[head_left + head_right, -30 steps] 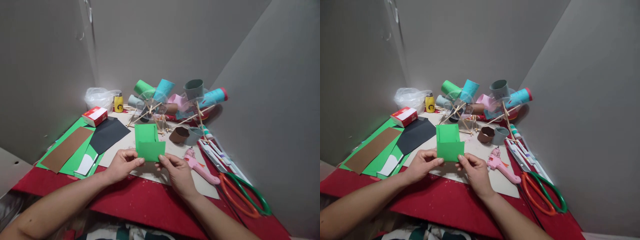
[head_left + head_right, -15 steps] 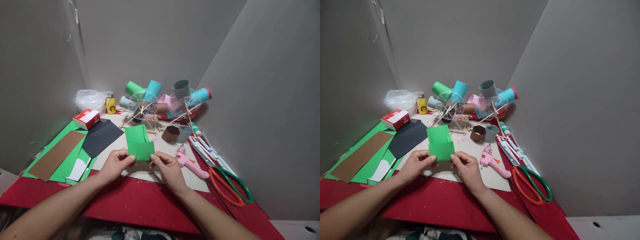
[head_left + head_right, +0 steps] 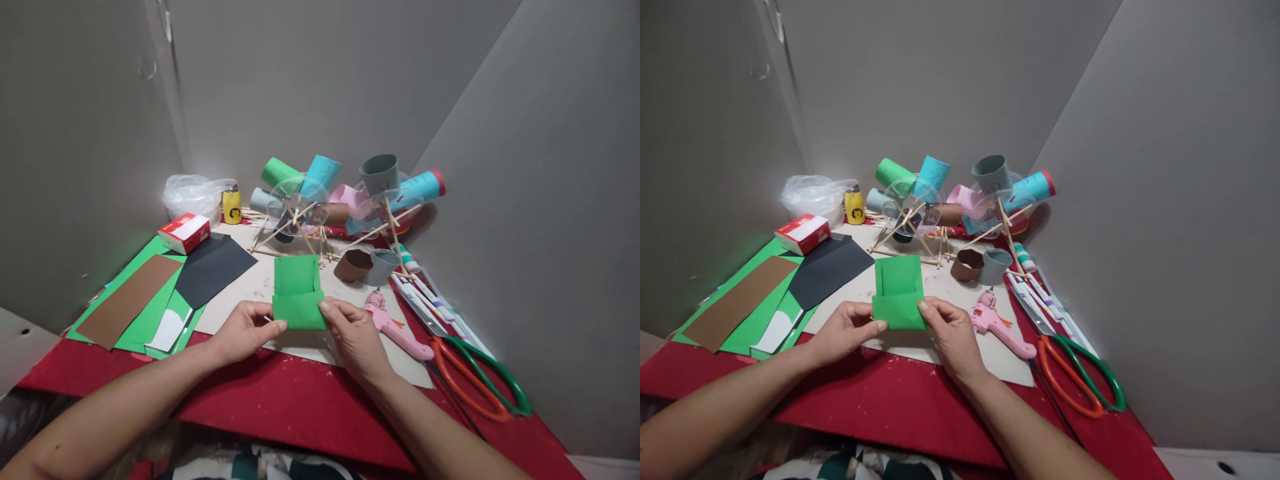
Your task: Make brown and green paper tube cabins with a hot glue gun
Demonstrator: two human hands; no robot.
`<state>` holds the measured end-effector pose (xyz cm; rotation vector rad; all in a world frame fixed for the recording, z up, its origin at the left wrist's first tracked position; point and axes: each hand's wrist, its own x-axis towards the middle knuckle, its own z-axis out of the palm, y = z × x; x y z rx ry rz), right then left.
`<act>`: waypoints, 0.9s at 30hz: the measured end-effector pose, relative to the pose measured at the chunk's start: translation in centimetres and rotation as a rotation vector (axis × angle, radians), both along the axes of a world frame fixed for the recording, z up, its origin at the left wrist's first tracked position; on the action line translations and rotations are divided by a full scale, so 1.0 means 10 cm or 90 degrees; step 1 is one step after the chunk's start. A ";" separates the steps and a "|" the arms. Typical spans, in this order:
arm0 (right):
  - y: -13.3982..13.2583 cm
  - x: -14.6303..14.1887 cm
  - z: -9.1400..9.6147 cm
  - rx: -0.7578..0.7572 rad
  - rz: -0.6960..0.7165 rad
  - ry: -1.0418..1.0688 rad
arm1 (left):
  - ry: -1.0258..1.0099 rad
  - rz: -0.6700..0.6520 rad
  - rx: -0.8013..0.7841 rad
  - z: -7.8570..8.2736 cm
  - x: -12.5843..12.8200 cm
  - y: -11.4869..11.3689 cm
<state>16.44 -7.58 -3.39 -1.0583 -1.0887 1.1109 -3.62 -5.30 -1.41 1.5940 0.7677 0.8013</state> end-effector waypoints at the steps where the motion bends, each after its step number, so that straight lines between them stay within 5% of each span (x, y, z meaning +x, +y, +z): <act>1: 0.00 0.00 0.00 -0.001 -0.005 -0.004 | 0.006 -0.002 0.005 0.00 0.00 -0.01; 10: -0.03 0.00 0.04 -0.014 -0.050 -0.035 | 0.017 -0.042 0.018 0.02 0.02 -0.05; 16: -0.03 0.01 0.03 -0.004 -0.033 -0.039 | -0.147 0.131 -0.081 0.11 -0.01 0.05; 22: -0.08 -0.01 0.02 -0.020 0.048 -0.060 | -0.180 0.004 -0.104 0.09 -0.02 0.10; 27: -0.08 -0.01 0.03 -0.036 0.074 -0.043 | -0.120 0.019 0.013 0.04 -0.04 0.07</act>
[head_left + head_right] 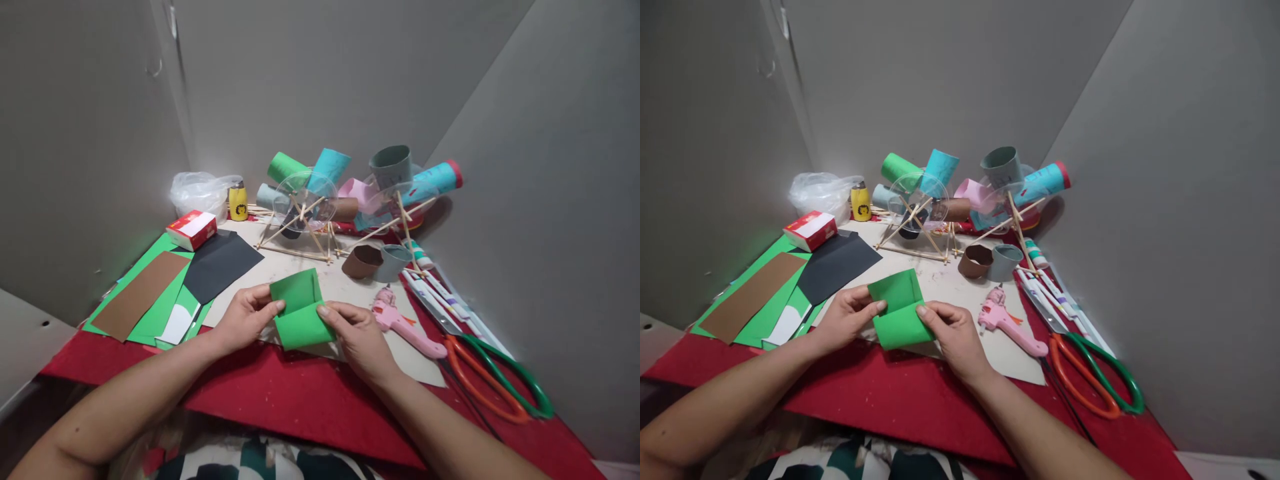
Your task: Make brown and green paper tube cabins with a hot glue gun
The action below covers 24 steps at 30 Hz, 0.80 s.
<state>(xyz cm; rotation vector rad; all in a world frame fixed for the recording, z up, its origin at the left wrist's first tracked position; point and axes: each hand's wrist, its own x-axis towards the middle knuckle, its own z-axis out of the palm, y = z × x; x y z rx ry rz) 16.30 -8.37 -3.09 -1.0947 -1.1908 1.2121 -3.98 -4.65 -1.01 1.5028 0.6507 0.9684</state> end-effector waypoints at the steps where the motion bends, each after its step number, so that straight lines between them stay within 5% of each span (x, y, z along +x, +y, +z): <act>1: 0.00 0.00 0.00 -0.006 0.000 0.008 | 0.023 0.017 0.039 0.00 -0.01 0.00; 6: 0.02 -0.01 0.01 -0.025 0.022 0.092 | 0.111 0.080 0.274 -0.06 -0.04 0.02; 12: 0.03 -0.01 -0.04 -0.060 0.008 0.139 | 0.160 0.021 0.565 -0.15 -0.08 0.08; 24: 0.06 -0.01 0.00 -0.134 -0.002 0.216 | 0.378 -0.065 0.686 -0.06 -0.16 0.09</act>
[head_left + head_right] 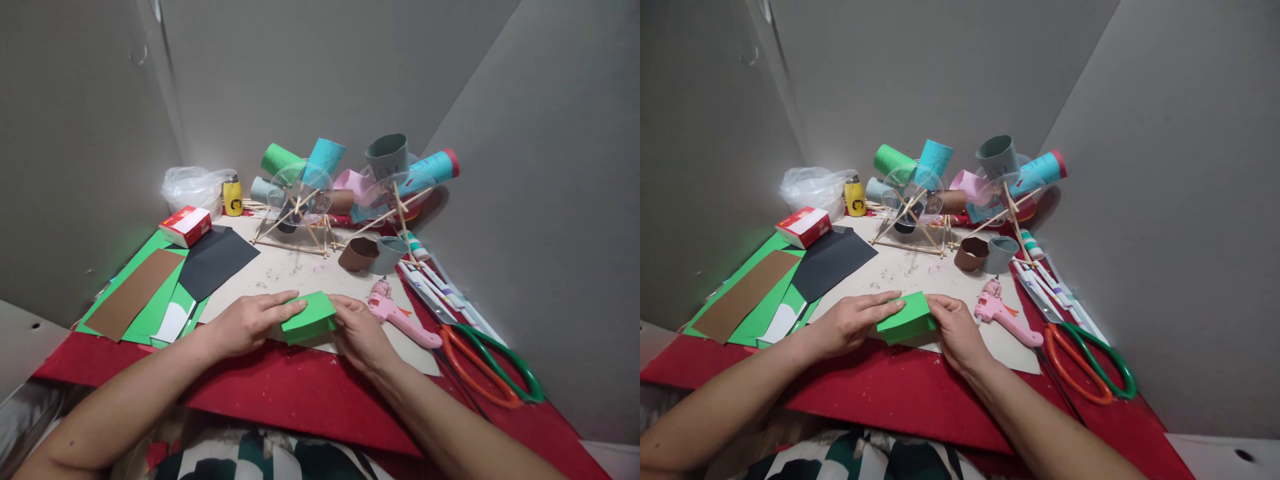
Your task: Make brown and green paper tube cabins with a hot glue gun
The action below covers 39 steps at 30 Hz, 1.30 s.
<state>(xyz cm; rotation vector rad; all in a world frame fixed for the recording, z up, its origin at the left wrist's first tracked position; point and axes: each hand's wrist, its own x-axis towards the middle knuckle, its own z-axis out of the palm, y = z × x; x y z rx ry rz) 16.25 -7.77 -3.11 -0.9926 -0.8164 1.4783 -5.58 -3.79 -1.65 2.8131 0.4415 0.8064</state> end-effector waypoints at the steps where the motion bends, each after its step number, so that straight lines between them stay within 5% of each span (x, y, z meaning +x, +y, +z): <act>1: 0.00 0.00 0.01 -0.003 0.001 0.000 | 0.015 0.009 0.011 0.00 0.00 0.00; 18: -0.09 -0.05 0.13 -0.071 0.047 0.030 | -0.006 0.040 0.302 0.04 0.06 -0.13; 28: -0.10 -0.06 0.12 -0.069 0.050 0.052 | 0.047 0.040 0.315 -0.01 0.09 -0.20; 32: -0.08 -0.04 0.12 -0.043 0.033 0.045 | -0.101 0.033 0.131 -0.08 0.09 -0.13; 39: -0.02 0.09 0.17 0.118 -0.076 -0.163 | -0.265 0.132 -0.568 0.07 0.09 -0.05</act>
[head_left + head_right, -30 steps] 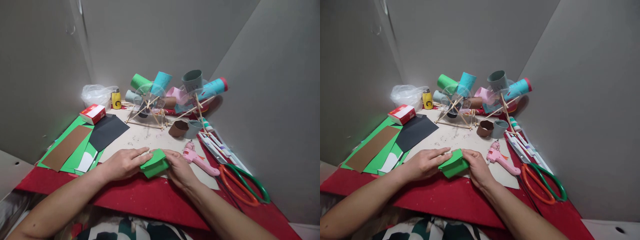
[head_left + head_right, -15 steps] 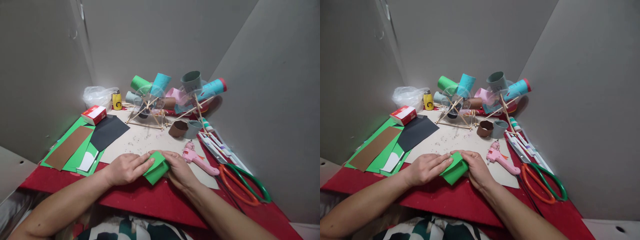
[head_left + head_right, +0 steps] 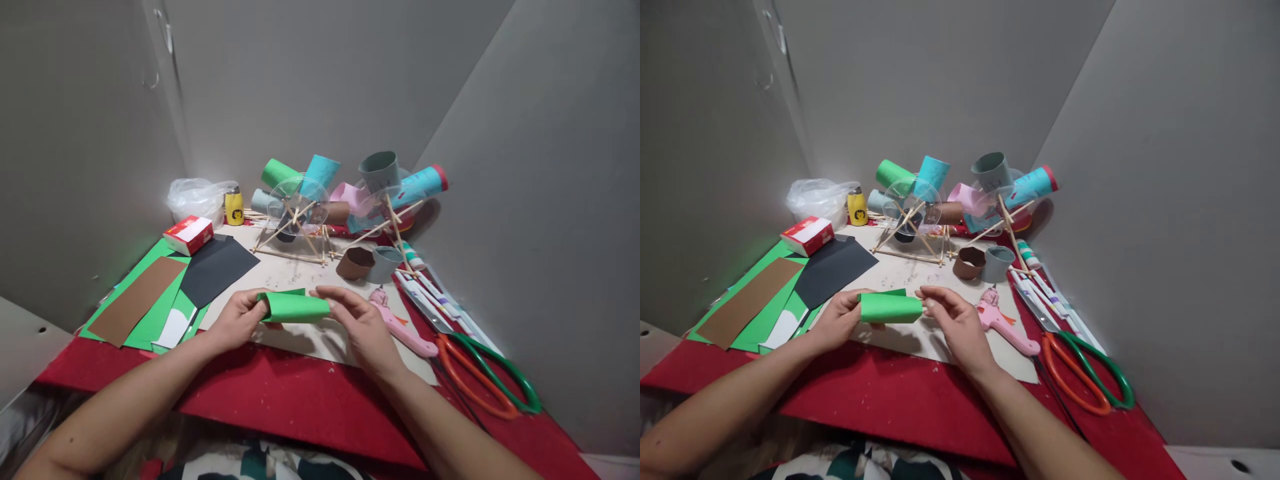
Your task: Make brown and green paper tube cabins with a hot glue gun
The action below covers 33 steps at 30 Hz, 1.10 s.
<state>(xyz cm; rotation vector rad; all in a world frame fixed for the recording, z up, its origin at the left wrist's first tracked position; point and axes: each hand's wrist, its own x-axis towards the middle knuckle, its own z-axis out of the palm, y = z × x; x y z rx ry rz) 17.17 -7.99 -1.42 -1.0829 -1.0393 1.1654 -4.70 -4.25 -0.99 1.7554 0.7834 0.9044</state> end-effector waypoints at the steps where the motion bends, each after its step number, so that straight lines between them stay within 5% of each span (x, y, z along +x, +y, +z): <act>1: 0.00 0.00 0.01 0.014 0.015 -0.024 | -0.013 -0.024 -0.074 0.01 0.00 0.00; 7: -0.04 -0.04 0.00 -0.017 0.130 -0.092 | -0.069 -0.131 -0.279 -0.11 0.07 -0.02; 14: -0.10 -0.05 -0.05 0.004 0.095 -0.169 | -0.056 -0.228 -0.302 -0.11 0.11 -0.08; 23: -0.11 0.07 -0.20 0.039 0.016 -0.246 | -0.124 -0.181 -0.415 -0.03 0.07 -0.05; 27: -0.10 0.13 -0.24 0.052 0.037 -0.254 | -0.131 -0.189 -0.377 -0.05 0.06 -0.06; 33: -0.09 0.17 -0.27 0.036 0.019 -0.274 | -0.163 -0.023 -0.151 0.00 0.07 -0.11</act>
